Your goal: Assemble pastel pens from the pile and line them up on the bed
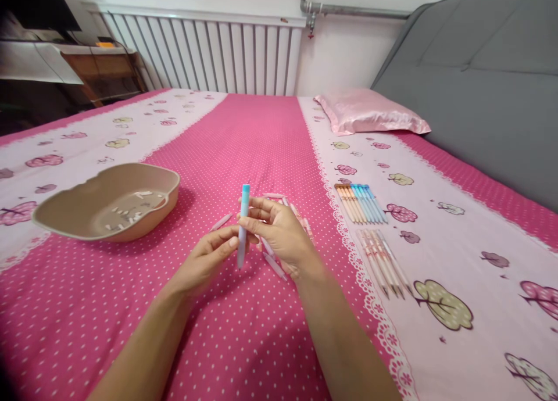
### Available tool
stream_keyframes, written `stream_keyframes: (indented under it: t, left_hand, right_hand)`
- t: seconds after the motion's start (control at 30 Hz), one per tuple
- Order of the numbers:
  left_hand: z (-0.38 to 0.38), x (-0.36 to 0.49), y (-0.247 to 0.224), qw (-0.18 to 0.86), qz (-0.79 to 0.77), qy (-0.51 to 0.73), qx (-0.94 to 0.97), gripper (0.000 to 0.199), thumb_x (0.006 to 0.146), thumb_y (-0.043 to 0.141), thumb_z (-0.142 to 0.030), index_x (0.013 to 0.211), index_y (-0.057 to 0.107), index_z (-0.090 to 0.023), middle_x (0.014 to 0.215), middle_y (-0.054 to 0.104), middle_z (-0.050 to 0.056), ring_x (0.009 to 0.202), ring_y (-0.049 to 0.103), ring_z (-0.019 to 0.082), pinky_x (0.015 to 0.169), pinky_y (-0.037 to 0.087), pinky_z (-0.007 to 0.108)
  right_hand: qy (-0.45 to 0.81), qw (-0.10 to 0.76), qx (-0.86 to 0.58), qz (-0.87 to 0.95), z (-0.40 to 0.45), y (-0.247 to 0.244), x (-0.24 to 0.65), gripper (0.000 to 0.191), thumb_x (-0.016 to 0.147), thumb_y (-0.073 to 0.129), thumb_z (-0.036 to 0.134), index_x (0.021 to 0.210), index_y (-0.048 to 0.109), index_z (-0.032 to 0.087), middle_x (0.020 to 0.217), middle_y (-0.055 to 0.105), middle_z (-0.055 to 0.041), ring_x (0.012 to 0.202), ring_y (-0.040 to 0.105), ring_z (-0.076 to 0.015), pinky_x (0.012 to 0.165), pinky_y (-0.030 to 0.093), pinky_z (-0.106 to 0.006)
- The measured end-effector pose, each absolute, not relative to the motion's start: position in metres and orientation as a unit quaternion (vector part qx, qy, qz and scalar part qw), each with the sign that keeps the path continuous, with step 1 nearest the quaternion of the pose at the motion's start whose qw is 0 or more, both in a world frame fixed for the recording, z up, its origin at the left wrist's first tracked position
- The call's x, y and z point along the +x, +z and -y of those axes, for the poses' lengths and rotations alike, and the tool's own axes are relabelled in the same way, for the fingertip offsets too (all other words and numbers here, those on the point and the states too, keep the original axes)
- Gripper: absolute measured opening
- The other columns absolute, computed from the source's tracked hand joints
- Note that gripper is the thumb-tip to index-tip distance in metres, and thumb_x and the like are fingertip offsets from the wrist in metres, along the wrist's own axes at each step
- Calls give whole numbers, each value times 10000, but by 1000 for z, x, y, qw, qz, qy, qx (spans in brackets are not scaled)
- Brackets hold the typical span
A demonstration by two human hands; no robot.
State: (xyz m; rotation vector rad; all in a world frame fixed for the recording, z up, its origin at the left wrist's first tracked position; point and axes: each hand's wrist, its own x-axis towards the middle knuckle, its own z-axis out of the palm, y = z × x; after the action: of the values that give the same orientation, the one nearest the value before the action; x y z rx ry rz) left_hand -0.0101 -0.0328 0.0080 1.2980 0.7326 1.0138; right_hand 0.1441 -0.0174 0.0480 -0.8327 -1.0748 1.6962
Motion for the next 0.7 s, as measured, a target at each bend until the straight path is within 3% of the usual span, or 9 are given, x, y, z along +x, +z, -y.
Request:
stream_keyframes:
  t: [0.23,0.43,0.7]
  left_hand:
    - [36,-12,12,665,-307,417,539,240,826,617,-377,902,712,-169,742,703,50,652,603,124,677,463,254]
    - [36,-12,13,646,-319,410,559,256,804,636,-395,874,721,-165,753,710,72,680,633,159,667,490,280]
    - [35,-8,12,641,-339,421,545,280,742,702,-400,873,703,-152,750,723,78,733,679,181,682,510,270]
  right_hand:
    - [704,440,-314,461,19,50,146,441,674,783,275,1083,634,207,933,683,-38,761,621,-117,565,517,-203]
    - [712,428,-308,464,20,48,148,465,657,792,279,1089,637,207,901,702,-38,629,615,-119,432,475,-205]
    - [692,444,-353,446,18,47,146,459,595,829,267,1017,666,188,810,723,-31,711,674,-147,656,565,-281]
